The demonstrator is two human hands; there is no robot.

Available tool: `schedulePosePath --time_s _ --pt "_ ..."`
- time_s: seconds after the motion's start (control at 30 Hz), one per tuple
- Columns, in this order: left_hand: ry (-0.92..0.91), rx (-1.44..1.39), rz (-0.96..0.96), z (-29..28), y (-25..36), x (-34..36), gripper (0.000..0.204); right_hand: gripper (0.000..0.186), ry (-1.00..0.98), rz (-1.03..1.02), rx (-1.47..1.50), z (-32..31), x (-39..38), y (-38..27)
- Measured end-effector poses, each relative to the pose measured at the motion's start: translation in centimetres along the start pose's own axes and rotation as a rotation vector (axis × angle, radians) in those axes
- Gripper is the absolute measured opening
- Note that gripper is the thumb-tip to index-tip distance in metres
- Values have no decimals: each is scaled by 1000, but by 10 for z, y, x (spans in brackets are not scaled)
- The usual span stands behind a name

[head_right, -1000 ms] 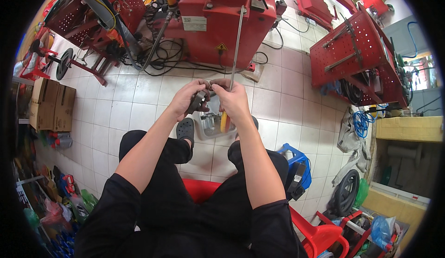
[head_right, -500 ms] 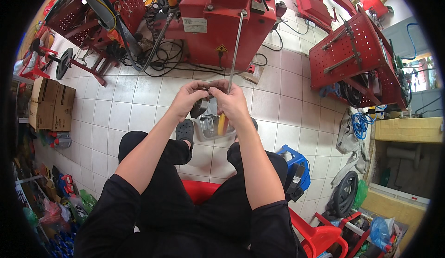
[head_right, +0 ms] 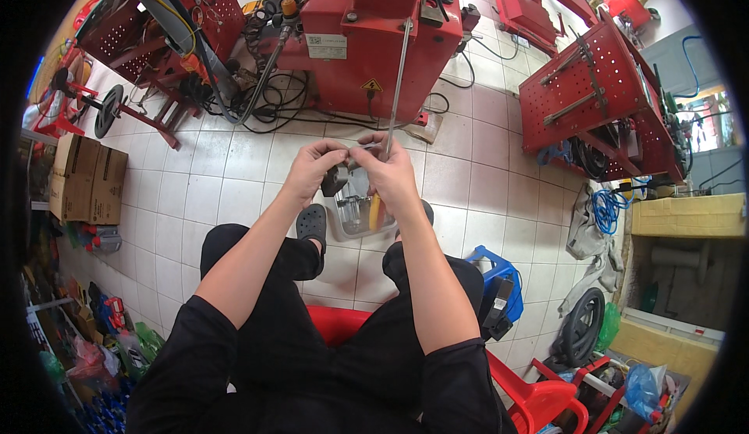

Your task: The person sits on a low stool in a workshop and uses a screwdriver to disassemble and manipulate small mechanical parts, including a cylindrical metal component and a metal tray. They repeatedly insert the screwdriver into the parts, rotate them, and place them into the tray.

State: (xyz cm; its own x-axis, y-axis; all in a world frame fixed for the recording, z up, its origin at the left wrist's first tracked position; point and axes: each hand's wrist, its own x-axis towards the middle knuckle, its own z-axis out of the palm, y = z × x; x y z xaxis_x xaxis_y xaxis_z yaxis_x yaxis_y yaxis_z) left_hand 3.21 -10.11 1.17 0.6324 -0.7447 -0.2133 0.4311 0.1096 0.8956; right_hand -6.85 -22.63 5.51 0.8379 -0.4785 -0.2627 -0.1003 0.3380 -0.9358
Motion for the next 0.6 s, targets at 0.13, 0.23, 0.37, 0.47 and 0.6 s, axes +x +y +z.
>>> schedulePosePath --time_s 0.13,0.23,0.37,0.47,0.6 --pt "18 -23 8 -2 4 0 13 21 116 -226 -62 -1 -3 1" --pt "-2 -40 -17 -5 4 3 14 23 129 -331 -74 -9 -2 1" --pt "31 -134 -28 -6 7 4 15 28 178 -323 -331 -10 -4 -4" --pt "69 -180 -9 -10 10 6 15 34 178 -159 -651 -17 -5 -11" --pt "145 -189 8 -16 16 7 15 33 303 -308 -1137 -24 -8 -17"
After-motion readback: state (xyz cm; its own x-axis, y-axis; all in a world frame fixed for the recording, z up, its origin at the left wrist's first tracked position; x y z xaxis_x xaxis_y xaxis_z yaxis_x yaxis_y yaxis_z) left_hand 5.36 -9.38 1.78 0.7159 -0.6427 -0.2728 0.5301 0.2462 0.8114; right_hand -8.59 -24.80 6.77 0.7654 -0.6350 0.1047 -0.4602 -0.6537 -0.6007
